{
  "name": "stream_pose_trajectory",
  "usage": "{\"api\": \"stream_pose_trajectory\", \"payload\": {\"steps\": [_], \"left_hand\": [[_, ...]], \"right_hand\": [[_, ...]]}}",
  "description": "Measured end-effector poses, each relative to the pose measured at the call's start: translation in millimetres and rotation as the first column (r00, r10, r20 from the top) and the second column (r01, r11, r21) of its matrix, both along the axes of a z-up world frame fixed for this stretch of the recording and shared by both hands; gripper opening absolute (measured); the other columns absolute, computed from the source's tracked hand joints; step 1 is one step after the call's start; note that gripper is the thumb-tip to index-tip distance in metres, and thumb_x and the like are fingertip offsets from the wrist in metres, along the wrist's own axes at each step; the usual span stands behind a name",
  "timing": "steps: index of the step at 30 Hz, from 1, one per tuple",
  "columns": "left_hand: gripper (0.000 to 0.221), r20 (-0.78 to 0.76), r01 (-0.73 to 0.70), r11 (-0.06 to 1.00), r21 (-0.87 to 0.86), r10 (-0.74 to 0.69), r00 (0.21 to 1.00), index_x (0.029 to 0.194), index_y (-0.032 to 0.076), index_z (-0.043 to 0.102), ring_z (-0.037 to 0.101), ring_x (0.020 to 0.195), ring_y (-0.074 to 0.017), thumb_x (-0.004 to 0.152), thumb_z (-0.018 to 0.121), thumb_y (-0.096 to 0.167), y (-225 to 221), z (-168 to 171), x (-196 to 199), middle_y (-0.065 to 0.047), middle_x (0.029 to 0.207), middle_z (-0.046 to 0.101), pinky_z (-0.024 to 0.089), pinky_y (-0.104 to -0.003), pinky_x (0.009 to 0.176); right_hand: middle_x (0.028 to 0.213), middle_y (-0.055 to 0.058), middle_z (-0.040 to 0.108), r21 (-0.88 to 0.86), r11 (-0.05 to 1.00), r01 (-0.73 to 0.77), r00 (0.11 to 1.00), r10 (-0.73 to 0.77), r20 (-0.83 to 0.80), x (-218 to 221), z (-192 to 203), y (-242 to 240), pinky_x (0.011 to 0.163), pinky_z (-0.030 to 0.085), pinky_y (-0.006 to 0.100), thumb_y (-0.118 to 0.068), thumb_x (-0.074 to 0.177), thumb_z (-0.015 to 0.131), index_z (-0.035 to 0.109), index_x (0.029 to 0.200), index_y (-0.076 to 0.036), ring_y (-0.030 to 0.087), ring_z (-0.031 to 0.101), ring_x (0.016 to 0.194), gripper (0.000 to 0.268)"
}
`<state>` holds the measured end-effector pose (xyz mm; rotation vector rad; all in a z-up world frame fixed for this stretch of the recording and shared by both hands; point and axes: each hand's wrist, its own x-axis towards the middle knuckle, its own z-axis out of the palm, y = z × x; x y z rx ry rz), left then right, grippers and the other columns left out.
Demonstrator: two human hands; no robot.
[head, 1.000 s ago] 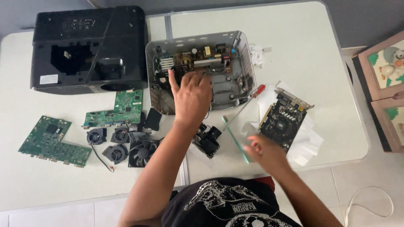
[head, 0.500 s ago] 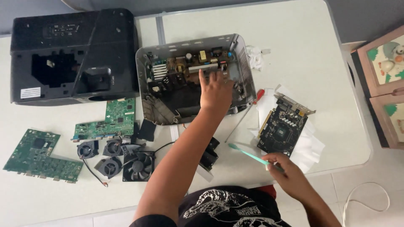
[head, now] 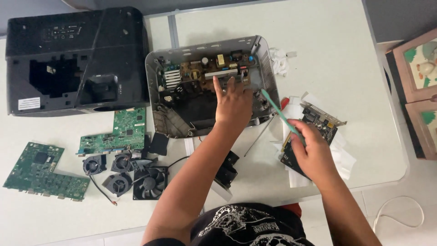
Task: Disassembling a projector and cleaning its internal components using a screwdriver and a brush.
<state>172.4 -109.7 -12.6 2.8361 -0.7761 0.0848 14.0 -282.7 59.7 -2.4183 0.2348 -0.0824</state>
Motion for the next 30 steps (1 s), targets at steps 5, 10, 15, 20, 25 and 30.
{"api": "stream_pose_trajectory", "payload": {"steps": [5,10,15,20,25,30], "left_hand": [[0.015,0.152,0.003,0.986,-0.165,0.023,0.988,0.105,0.018,0.074,0.056,0.130,-0.0376,0.091,0.069,0.021,-14,-12,3,-0.012,0.113,0.072,0.008,-0.082,0.115],[0.013,0.073,0.005,0.994,-0.113,0.003,0.997,0.103,0.023,0.077,0.055,0.132,-0.0339,0.094,0.067,0.021,-24,-2,11,-0.009,0.116,0.074,0.005,-0.081,0.117],[0.012,-0.047,0.056,0.992,-0.114,-0.062,0.997,0.097,0.022,0.078,0.058,0.127,-0.0286,0.085,0.079,0.020,-24,-22,34,-0.004,0.105,0.075,0.005,-0.077,0.119],[0.010,-0.043,0.105,0.994,-0.035,-0.107,0.993,0.098,0.023,0.079,0.062,0.123,-0.0271,0.090,0.074,0.017,-29,-10,42,-0.003,0.097,0.076,0.009,-0.074,0.122],[0.012,-0.066,0.106,0.994,-0.012,-0.107,0.992,0.097,0.025,0.077,0.063,0.122,-0.0238,0.095,0.068,0.018,-31,-16,42,0.000,0.095,0.075,0.010,-0.071,0.124],[0.008,0.096,0.042,0.980,-0.194,-0.023,0.995,0.090,0.018,0.078,0.068,0.109,-0.0239,0.092,0.070,0.018,-29,-16,30,-0.005,0.088,0.075,0.018,-0.070,0.121]], "right_hand": [[0.115,0.019,0.069,0.017,0.998,0.054,0.997,-0.055,0.049,-15,13,-3,0.091,0.054,0.052,-0.011,0.104,0.057,0.066,0.136,-0.010,0.041,0.067,0.107,0.033],[0.114,0.018,0.067,-0.004,0.996,0.087,0.992,-0.086,0.087,-7,11,-4,0.091,0.054,0.054,-0.012,0.107,0.053,0.064,0.139,-0.008,0.041,0.066,0.107,0.034],[0.114,0.014,0.065,-0.045,0.997,0.070,0.991,-0.064,0.115,-2,14,-13,0.089,0.054,0.052,-0.016,0.108,0.051,0.063,0.143,-0.011,0.037,0.066,0.108,0.037],[0.111,0.018,0.066,-0.007,0.998,0.065,0.993,-0.064,0.097,0,17,-12,0.087,0.055,0.053,-0.015,0.107,0.052,0.064,0.141,-0.009,0.042,0.066,0.105,0.037],[0.109,0.016,0.067,-0.027,0.999,0.043,0.998,-0.041,0.046,3,9,-14,0.085,0.056,0.052,-0.016,0.106,0.053,0.064,0.141,-0.012,0.040,0.067,0.102,0.037],[0.102,0.005,0.066,-0.311,0.950,-0.038,0.990,0.077,0.115,18,-12,-30,0.067,0.059,0.044,-0.024,0.107,0.054,0.065,0.140,-0.021,0.029,0.070,0.085,0.035]]}}
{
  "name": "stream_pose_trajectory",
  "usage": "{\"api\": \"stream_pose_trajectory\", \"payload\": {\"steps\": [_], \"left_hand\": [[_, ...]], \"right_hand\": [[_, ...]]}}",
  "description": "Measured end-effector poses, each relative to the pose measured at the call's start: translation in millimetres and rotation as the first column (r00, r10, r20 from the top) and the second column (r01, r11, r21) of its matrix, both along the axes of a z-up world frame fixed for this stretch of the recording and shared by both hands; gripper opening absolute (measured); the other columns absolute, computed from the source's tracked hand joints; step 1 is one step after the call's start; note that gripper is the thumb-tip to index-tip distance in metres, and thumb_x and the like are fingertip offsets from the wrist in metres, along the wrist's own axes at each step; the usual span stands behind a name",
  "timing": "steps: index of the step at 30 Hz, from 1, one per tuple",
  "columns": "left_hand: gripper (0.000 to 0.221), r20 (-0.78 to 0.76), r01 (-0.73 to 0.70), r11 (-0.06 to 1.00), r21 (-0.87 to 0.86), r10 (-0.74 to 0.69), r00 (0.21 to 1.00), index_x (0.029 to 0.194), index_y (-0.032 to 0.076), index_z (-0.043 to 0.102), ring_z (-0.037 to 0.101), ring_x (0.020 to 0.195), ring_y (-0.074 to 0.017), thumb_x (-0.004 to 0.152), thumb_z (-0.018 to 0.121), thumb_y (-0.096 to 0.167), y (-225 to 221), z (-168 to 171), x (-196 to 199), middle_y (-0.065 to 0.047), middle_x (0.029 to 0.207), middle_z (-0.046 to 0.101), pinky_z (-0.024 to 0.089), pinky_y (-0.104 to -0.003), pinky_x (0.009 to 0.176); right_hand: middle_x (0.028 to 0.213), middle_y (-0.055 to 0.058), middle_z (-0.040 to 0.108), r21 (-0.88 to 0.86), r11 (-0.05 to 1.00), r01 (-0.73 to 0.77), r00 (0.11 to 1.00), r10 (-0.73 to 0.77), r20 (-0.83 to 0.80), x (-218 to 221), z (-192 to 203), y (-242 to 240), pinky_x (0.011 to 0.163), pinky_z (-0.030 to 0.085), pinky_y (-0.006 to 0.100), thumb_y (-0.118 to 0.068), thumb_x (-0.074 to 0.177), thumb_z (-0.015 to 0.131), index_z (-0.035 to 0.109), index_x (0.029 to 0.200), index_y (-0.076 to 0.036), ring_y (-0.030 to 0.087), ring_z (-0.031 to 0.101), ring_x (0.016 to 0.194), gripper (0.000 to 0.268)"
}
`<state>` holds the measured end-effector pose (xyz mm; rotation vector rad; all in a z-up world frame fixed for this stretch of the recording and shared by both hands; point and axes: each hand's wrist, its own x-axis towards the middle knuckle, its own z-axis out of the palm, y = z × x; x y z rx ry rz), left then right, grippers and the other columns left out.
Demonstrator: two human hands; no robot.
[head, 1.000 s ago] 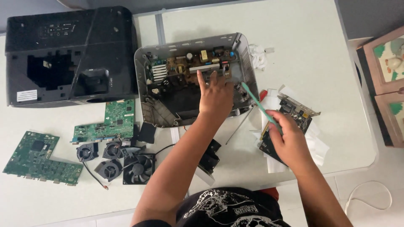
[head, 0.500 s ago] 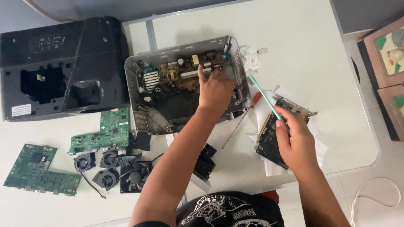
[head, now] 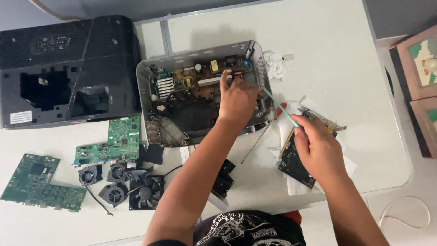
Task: Disassembling a projector and cleaning its internal components using a screwdriver and a brush.
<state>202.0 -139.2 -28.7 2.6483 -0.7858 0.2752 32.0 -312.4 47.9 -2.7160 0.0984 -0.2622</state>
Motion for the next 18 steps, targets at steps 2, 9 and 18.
{"api": "stream_pose_trajectory", "payload": {"steps": [2,9,18], "left_hand": [[0.010,0.005,-0.053,0.999,0.014,0.053,0.999,0.092,0.017,0.078,0.068,0.109,-0.0246,0.092,0.068,0.016,12,12,-10,-0.005,0.089,0.075,0.016,-0.072,0.120],[0.044,0.129,-0.188,0.982,0.015,0.184,0.974,0.132,0.016,0.065,0.058,0.131,-0.0313,0.090,0.074,0.025,99,92,-93,-0.009,0.138,0.062,0.028,-0.073,0.114],[0.102,0.071,-0.250,0.938,0.240,0.239,0.968,0.162,0.015,0.033,0.031,0.155,-0.0270,0.077,0.080,0.048,120,58,-150,-0.012,0.168,0.030,0.023,-0.061,0.123]], "right_hand": [[0.100,0.006,0.067,-0.090,0.995,-0.032,0.999,0.034,0.018,11,3,2,0.065,0.058,0.044,-0.027,0.107,0.054,0.066,0.136,-0.020,0.030,0.071,0.083,0.032],[0.099,-0.001,0.064,-0.270,0.951,-0.151,0.974,0.097,-0.205,23,46,-7,0.051,0.050,0.044,-0.024,0.101,0.056,0.067,0.132,-0.023,0.026,0.065,0.072,0.033],[0.109,-0.002,0.063,-0.408,0.868,-0.282,0.924,0.133,-0.357,59,77,-18,0.054,0.055,0.046,-0.022,0.099,0.056,0.065,0.141,-0.028,0.026,0.067,0.074,0.043]]}}
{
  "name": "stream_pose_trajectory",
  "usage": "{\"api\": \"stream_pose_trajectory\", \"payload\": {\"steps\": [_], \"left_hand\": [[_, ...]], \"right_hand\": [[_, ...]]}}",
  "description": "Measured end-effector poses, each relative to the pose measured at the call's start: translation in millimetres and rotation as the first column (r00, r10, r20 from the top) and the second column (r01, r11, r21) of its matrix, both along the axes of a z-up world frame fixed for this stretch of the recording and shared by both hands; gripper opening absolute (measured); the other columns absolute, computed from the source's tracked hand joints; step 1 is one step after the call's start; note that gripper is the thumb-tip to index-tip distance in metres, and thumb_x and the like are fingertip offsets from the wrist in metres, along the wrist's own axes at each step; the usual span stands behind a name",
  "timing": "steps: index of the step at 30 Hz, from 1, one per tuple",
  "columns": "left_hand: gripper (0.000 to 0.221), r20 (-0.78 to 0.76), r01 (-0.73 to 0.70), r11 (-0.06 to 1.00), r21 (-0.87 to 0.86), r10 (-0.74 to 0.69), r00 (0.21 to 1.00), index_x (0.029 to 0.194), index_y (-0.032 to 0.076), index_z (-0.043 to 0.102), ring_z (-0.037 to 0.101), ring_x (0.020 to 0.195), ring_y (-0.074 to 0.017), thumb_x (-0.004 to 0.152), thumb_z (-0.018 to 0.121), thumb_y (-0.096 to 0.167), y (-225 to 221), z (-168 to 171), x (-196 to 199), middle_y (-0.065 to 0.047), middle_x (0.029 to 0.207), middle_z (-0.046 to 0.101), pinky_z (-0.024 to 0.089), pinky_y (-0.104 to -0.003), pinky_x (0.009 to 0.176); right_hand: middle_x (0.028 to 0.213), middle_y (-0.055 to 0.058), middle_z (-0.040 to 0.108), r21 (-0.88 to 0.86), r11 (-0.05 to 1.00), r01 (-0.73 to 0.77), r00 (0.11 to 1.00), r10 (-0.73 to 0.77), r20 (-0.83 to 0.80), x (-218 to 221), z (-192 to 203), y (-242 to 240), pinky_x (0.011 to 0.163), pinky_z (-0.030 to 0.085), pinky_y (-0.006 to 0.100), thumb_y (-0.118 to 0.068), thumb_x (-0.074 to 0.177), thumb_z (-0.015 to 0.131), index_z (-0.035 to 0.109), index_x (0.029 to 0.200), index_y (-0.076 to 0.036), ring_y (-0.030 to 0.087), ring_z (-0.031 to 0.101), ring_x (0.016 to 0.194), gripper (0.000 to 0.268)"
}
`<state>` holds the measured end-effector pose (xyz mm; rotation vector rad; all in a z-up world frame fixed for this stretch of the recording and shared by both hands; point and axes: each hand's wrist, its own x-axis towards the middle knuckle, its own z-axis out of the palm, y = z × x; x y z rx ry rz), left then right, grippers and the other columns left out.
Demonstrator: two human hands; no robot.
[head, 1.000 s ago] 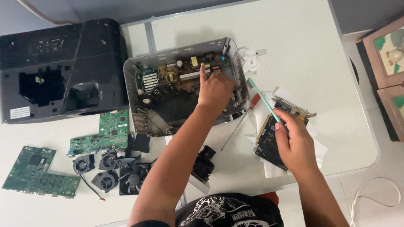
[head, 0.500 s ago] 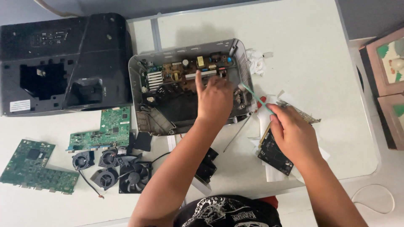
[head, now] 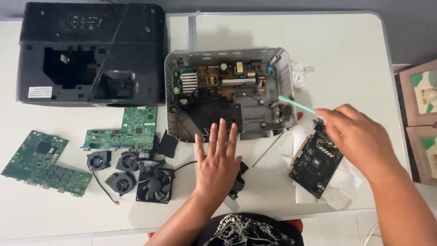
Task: Disassembling a projector and cleaning its internal components using a screwdriver and a brush.
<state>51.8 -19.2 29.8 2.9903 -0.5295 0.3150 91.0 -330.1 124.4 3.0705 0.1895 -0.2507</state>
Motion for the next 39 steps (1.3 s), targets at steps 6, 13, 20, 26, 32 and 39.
{"api": "stream_pose_trajectory", "payload": {"steps": [6,13,20,26,32,39], "left_hand": [[0.107,-0.008,-0.014,0.999,0.047,0.015,1.000,0.163,0.012,0.030,0.023,0.157,-0.0350,0.077,0.078,0.055,-8,-10,-1,-0.019,0.168,0.025,0.021,-0.063,0.124],[0.104,-0.052,-0.008,0.999,0.034,0.010,0.999,0.164,0.011,0.024,0.021,0.157,-0.0381,0.083,0.073,0.054,-10,-10,-3,-0.021,0.169,0.020,0.019,-0.063,0.124],[0.106,-0.036,-0.022,0.998,0.065,0.024,0.999,0.164,0.012,0.024,0.022,0.157,-0.0380,0.081,0.074,0.056,-11,-13,-2,-0.022,0.169,0.021,0.020,-0.063,0.124],[0.107,-0.034,-0.034,0.997,0.070,0.037,0.999,0.164,0.012,0.025,0.022,0.157,-0.0384,0.079,0.074,0.056,-14,-15,-3,-0.022,0.169,0.021,0.019,-0.063,0.124],[0.104,-0.009,-0.032,0.996,0.085,0.032,0.999,0.164,0.010,0.025,0.025,0.156,-0.0404,0.083,0.073,0.054,-14,-13,-3,-0.025,0.168,0.022,0.021,-0.063,0.124],[0.106,-0.007,-0.035,0.993,0.116,0.036,0.999,0.164,0.009,0.024,0.025,0.156,-0.0399,0.084,0.073,0.057,-15,-11,-3,-0.025,0.168,0.021,0.023,-0.062,0.124]], "right_hand": [[0.109,-0.007,0.067,-0.165,0.968,-0.190,0.981,0.191,-0.010,31,-10,-14,0.077,0.060,0.042,-0.006,0.088,0.067,0.066,0.139,-0.031,0.025,0.065,0.094,0.057],[0.118,-0.019,0.069,-0.342,0.877,-0.338,0.931,0.366,0.018,60,-3,-32,0.086,0.053,0.030,-0.009,0.094,0.062,0.065,0.137,-0.045,0.019,0.059,0.093,0.055],[0.121,-0.018,0.070,-0.276,0.890,-0.363,0.904,0.408,0.125,77,-15,-51,0.085,0.053,0.032,-0.014,0.101,0.065,0.071,0.132,-0.046,0.021,0.055,0.092,0.045],[0.122,-0.017,0.070,-0.227,0.929,-0.291,0.924,0.335,0.185,74,-22,-58,0.084,0.053,0.032,-0.015,0.106,0.063,0.074,0.130,-0.047,0.023,0.054,0.095,0.041],[0.123,-0.019,0.069,-0.221,0.942,-0.253,0.924,0.303,0.234,72,-20,-59,0.078,0.053,0.033,-0.011,0.104,0.063,0.074,0.130,-0.049,0.022,0.055,0.097,0.047],[0.113,-0.008,0.068,-0.196,0.913,-0.357,0.864,0.402,0.304,69,-10,-57,0.092,0.051,0.035,-0.002,0.110,0.059,0.078,0.133,-0.036,0.024,0.055,0.090,0.045]]}}
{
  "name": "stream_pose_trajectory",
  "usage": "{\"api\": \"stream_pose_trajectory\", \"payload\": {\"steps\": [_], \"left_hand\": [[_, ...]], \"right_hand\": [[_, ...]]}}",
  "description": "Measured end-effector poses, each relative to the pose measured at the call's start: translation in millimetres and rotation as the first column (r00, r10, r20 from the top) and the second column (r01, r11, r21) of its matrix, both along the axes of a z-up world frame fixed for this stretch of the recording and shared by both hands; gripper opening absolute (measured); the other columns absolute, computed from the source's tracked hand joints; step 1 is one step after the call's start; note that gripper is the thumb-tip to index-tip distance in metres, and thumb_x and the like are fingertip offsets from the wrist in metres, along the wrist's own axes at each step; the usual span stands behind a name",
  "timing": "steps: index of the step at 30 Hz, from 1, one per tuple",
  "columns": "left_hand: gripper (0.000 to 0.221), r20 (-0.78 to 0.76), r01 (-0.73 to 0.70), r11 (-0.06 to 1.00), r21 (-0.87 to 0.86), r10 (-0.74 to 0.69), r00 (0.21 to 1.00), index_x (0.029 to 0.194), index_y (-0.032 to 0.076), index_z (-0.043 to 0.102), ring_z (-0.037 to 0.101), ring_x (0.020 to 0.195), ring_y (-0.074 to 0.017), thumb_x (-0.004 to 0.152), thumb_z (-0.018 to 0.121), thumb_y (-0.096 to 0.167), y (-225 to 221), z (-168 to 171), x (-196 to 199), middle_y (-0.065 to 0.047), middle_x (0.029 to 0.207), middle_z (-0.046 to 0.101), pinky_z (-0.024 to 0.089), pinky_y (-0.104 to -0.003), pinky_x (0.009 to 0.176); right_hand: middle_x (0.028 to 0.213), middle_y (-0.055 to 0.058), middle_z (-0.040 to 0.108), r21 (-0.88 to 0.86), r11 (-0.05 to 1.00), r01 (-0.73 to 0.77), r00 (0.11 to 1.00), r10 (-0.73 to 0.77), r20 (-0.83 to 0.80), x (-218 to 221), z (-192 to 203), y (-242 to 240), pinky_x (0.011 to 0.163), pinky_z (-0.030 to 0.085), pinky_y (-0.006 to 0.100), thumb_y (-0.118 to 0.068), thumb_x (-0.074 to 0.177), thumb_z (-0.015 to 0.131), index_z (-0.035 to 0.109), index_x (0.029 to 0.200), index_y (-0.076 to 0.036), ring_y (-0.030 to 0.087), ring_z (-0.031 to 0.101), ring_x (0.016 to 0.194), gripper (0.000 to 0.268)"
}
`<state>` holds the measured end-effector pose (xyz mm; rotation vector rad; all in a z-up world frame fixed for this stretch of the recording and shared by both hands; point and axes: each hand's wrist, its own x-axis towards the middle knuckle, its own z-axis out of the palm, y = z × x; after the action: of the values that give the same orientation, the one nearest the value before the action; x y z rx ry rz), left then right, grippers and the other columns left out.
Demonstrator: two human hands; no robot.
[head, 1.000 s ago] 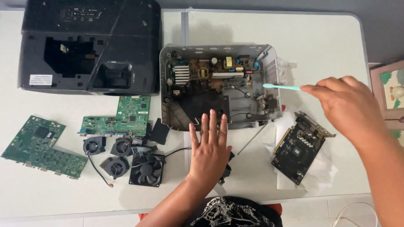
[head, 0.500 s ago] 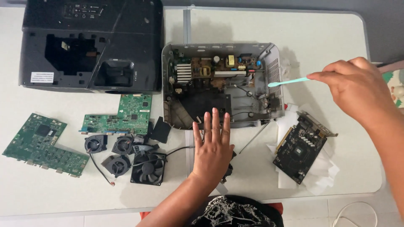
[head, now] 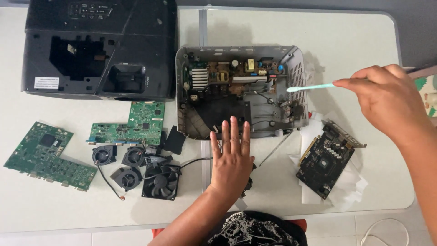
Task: Disassembling a projector and cleaning its internal components using a screwdriver and a brush.
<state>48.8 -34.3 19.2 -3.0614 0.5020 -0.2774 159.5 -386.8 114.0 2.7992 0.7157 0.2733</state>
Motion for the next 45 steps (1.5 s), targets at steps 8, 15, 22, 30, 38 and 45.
{"api": "stream_pose_trajectory", "payload": {"steps": [8,15,22,30,38,45], "left_hand": [[0.107,0.015,-0.014,1.000,-0.024,0.014,1.000,0.163,0.010,0.028,0.028,0.155,-0.0386,0.079,0.077,0.054,-1,-1,-1,-0.023,0.167,0.025,0.023,-0.061,0.124],[0.106,-0.006,-0.005,1.000,0.008,0.005,1.000,0.164,0.010,0.023,0.024,0.156,-0.0395,0.083,0.071,0.057,-1,-2,0,-0.024,0.168,0.021,0.020,-0.061,0.125],[0.106,0.001,-0.005,1.000,0.018,0.005,1.000,0.165,0.009,0.022,0.023,0.156,-0.0404,0.084,0.072,0.057,0,-2,0,-0.025,0.168,0.019,0.020,-0.061,0.125],[0.102,0.031,-0.002,1.000,-0.005,0.002,1.000,0.164,0.009,0.027,0.029,0.155,-0.0399,0.083,0.075,0.050,0,-1,0,-0.025,0.167,0.024,0.024,-0.061,0.124],[0.104,0.029,-0.003,1.000,0.011,0.003,1.000,0.164,0.009,0.024,0.027,0.155,-0.0407,0.083,0.075,0.050,1,-4,1,-0.025,0.167,0.022,0.022,-0.062,0.124],[0.116,-0.030,-0.009,1.000,0.011,0.009,1.000,0.164,0.005,0.021,0.025,0.154,-0.0446,0.073,0.077,0.052,-6,-4,-1,-0.029,0.166,0.024,0.015,-0.067,0.123]], "right_hand": [[0.117,-0.019,0.069,-0.146,0.988,0.046,0.995,-0.032,0.097,0,-5,8,0.083,0.055,0.031,-0.010,0.101,0.070,0.076,0.125,-0.050,0.019,0.058,0.095,0.047],[0.113,-0.006,0.069,0.027,0.999,0.043,0.998,-0.044,0.046,6,-13,14,0.090,0.053,0.033,-0.005,0.102,0.069,0.080,0.128,-0.035,0.023,0.057,0.086,0.042],[0.105,0.000,0.073,-0.042,0.987,0.155,0.970,-0.160,-0.182,2,-41,74,0.082,0.057,0.041,-0.005,0.092,0.062,0.075,0.132,-0.025,0.029,0.064,0.096,0.047],[0.106,0.000,0.072,-0.018,0.975,0.223,0.949,-0.221,-0.226,-7,-30,76,0.074,0.059,0.043,-0.006,0.097,0.059,0.075,0.131,-0.025,0.029,0.063,0.097,0.042],[0.101,0.002,0.070,-0.034,0.965,0.261,0.952,-0.263,-0.159,-6,-56,66,0.070,0.060,0.043,-0.017,0.098,0.062,0.076,0.129,-0.028,0.030,0.067,0.094,0.035],[0.097,-0.006,0.066,-0.059,0.958,0.280,0.950,-0.268,0.158,-5,-74,80,0.067,0.061,0.026,-0.020,0.097,0.064,0.075,0.121,-0.028,0.014,0.071,0.069,0.027]]}}
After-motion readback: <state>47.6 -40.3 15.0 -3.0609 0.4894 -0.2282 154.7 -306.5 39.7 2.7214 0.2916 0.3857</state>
